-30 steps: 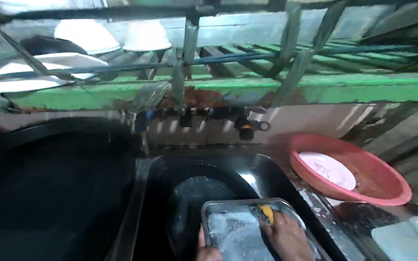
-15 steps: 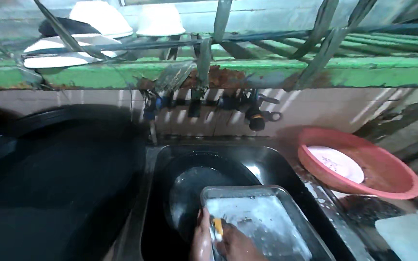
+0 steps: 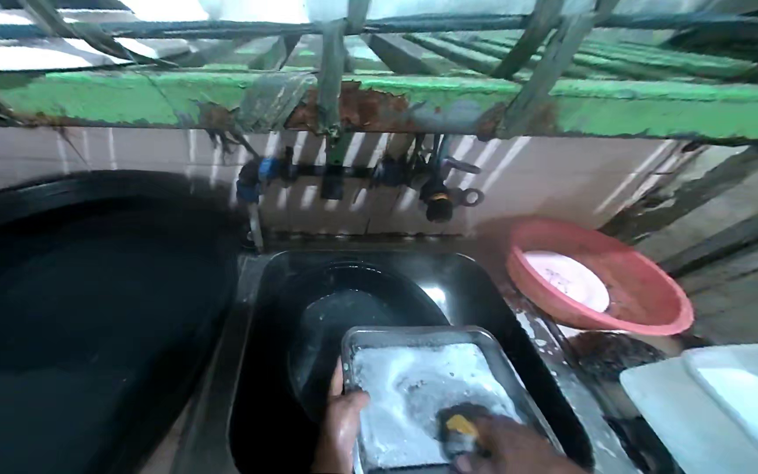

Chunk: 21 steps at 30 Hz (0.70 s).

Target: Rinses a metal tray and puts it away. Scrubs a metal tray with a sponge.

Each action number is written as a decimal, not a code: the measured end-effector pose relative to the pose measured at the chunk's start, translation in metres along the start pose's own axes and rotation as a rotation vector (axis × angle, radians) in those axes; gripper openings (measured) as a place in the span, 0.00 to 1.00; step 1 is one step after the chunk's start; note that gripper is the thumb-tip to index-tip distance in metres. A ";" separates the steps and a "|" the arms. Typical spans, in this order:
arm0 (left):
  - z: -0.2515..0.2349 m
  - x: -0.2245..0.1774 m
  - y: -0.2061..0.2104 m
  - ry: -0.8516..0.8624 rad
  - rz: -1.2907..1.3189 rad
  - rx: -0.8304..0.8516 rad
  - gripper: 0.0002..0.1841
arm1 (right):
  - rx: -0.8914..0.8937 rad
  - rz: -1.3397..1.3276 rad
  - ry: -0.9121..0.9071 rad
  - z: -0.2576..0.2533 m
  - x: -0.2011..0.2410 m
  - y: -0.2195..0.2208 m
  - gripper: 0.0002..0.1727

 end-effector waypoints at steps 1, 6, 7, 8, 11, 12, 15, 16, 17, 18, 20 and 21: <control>-0.001 0.001 0.000 0.003 0.009 -0.008 0.46 | -0.028 -0.052 -0.093 0.002 0.027 0.010 0.35; -0.006 0.002 -0.002 0.005 -0.071 -0.012 0.47 | -0.078 -0.201 -0.283 0.000 0.103 0.041 0.31; -0.005 0.003 -0.003 0.004 -0.084 -0.009 0.51 | -0.120 -0.216 -0.271 -0.001 0.088 0.041 0.30; -0.003 0.002 -0.002 -0.002 -0.088 -0.006 0.54 | -0.173 -0.228 -0.233 -0.001 0.066 0.038 0.29; -0.001 -0.005 0.001 -0.061 -0.097 -0.006 0.59 | -0.370 -0.159 -0.027 -0.004 0.000 0.016 0.29; 0.000 -0.005 0.001 -0.075 -0.105 -0.007 0.60 | -0.441 -0.106 0.031 -0.011 -0.013 0.009 0.30; -0.001 -0.003 -0.004 -0.072 -0.138 0.022 0.59 | -0.653 -0.056 0.071 -0.046 0.000 0.008 0.33; 0.000 -0.003 -0.004 -0.065 -0.155 0.025 0.57 | -0.680 -0.079 0.040 -0.053 0.021 0.012 0.34; 0.000 -0.003 -0.004 -0.059 -0.188 0.029 0.56 | -0.693 -0.089 -0.028 -0.057 0.047 0.018 0.34; 0.000 -0.005 -0.003 -0.057 -0.227 0.033 0.54 | -0.690 -0.099 -0.130 -0.061 0.073 0.024 0.33; 0.002 -0.009 -0.003 -0.028 -0.273 0.055 0.50 | -0.713 -0.073 -0.367 -0.070 0.107 0.033 0.28; 0.003 -0.009 -0.003 -0.012 -0.275 0.065 0.50 | -0.686 -0.043 -0.415 -0.073 0.112 0.029 0.25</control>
Point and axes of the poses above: each hand's wrist, its own z-axis away from the middle knuckle, its own y-axis out of the palm, x = y × z, the point moved 1 cm from there along -z, towards the middle knuckle, and after that the axes turned 9 degrees about y, right-handed, at the moved point
